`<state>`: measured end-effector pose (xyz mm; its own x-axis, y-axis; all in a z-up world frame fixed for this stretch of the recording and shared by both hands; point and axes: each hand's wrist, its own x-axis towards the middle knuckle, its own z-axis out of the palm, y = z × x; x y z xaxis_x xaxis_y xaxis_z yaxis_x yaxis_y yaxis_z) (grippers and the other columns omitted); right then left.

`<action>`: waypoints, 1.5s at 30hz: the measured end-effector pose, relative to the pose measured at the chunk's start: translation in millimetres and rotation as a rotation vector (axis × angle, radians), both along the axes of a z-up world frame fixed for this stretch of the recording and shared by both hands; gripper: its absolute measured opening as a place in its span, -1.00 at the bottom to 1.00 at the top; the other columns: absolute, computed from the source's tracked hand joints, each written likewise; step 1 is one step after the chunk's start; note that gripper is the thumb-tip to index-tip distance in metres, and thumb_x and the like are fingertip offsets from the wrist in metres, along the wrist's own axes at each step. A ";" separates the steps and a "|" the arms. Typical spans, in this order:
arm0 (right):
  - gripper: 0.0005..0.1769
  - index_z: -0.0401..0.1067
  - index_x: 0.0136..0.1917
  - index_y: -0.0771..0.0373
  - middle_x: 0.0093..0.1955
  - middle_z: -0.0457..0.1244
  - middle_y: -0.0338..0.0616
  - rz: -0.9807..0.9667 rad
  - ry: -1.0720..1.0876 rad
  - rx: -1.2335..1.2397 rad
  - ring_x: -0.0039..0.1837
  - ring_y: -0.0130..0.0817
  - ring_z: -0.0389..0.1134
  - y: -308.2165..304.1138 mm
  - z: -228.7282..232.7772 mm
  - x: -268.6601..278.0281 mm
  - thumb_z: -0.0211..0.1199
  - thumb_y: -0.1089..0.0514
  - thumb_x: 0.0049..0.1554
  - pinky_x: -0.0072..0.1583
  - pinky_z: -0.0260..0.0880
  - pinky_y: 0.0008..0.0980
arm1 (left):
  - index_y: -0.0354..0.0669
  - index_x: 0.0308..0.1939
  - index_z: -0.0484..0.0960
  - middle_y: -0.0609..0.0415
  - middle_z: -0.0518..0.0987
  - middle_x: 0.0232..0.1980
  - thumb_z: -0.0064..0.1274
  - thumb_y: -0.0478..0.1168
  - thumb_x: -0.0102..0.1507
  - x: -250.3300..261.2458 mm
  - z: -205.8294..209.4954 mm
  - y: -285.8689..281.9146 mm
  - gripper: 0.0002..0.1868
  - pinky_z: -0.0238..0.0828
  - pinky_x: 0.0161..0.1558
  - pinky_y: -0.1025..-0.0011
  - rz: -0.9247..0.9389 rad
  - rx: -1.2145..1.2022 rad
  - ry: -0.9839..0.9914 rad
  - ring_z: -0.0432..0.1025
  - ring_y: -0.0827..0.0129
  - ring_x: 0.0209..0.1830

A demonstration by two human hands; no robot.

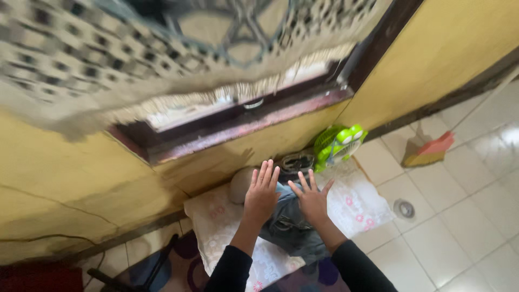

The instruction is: The person untangles a power cord and wraps it around an iron, then handles a white ball and several shirts, placing the shirts on hangers and hanging them on a rack before showing a black glove and sweeping a counter with a brush.

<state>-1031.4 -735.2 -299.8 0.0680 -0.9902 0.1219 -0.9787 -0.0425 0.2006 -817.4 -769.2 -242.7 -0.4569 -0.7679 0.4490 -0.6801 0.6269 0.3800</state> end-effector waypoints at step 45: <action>-0.22 0.38 0.46 -0.23 0.62 0.10 -0.14 1.864 -0.703 -0.154 0.68 0.03 0.00 555.3 388.1 490.4 0.27 0.27 -0.01 0.44 -0.58 0.75 | -0.22 -0.12 0.63 -0.09 0.46 0.41 0.08 -0.19 0.30 306.5 309.9 808.4 -0.82 -0.03 0.54 -0.08 1.456 -0.213 -0.227 0.19 0.13 0.56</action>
<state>-541.1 -180.0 88.2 0.7233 0.2494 0.6439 0.3474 -0.9373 -0.0271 -510.9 39.1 67.2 0.5614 -0.5308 0.6349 -0.7733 -0.6097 0.1740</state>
